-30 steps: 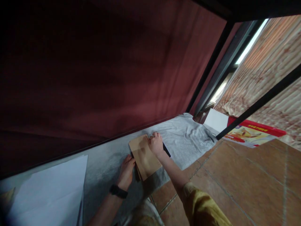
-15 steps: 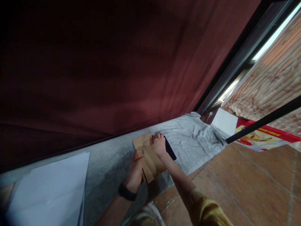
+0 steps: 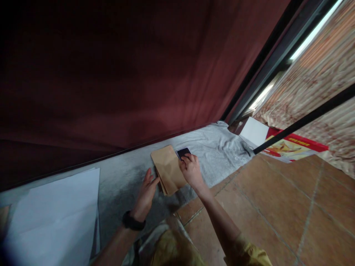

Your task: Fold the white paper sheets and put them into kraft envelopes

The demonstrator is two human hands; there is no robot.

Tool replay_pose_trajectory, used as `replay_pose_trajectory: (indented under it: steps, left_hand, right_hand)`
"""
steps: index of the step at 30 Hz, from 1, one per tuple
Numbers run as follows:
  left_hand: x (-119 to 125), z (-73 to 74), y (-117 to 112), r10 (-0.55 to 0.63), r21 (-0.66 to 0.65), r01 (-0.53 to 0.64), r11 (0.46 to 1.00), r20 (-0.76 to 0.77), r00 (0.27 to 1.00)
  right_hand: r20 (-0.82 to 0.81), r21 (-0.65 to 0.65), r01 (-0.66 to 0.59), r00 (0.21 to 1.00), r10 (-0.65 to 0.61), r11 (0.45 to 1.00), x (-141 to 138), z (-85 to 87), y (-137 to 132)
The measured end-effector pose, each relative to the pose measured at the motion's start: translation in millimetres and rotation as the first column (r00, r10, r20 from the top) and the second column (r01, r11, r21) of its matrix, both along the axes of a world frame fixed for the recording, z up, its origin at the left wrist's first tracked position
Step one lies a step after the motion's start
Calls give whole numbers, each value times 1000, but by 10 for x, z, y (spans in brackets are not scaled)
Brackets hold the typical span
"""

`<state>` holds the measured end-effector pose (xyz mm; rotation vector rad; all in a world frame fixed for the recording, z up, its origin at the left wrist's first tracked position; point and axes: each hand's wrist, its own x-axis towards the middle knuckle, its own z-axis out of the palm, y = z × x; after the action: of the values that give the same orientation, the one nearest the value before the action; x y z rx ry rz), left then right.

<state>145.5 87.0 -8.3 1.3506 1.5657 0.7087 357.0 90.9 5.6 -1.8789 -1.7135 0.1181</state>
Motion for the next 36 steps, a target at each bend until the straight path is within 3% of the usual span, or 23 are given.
replay_pose_trajectory:
  steps: [3, 5, 8, 13, 21, 26, 36]
  left_hand:
    - [-164, -82, -328, -82, 70, 83, 994, -15, 996]
    - [-191, -118, -522, -156, 134, 169, 977, -102, 982]
    - [-128, -83, -685, -238, 178, 304, 936, -317, 918]
    - [12, 97, -679, -260, 128, 435, 891, -642, 722]
    - [144, 311, -643, -276, 67, 540, 839, -803, 529]
    - [193, 399, -636, -298, 10, 537, 843, -823, 483]
    - [155, 365, -569, -322, 5, 587, 810, -832, 452]
  right_hand:
    - [-115, -59, 29, 993, -36, 998, 111, -90, -603]
    - [-198, -140, 89, 973, -116, 986, 123, -179, -928]
    - [-306, -220, 131, 932, -196, 967, 63, -278, -1162]
    - [-323, -201, 145, 924, -206, 969, -94, -263, -1063]
    - [-308, -240, 73, 940, -148, 968, -166, -240, -968]
    - [-319, -223, 65, 938, -136, 973, -150, -242, -972]
    - [-367, -203, 73, 919, -145, 976, -150, -278, -943]
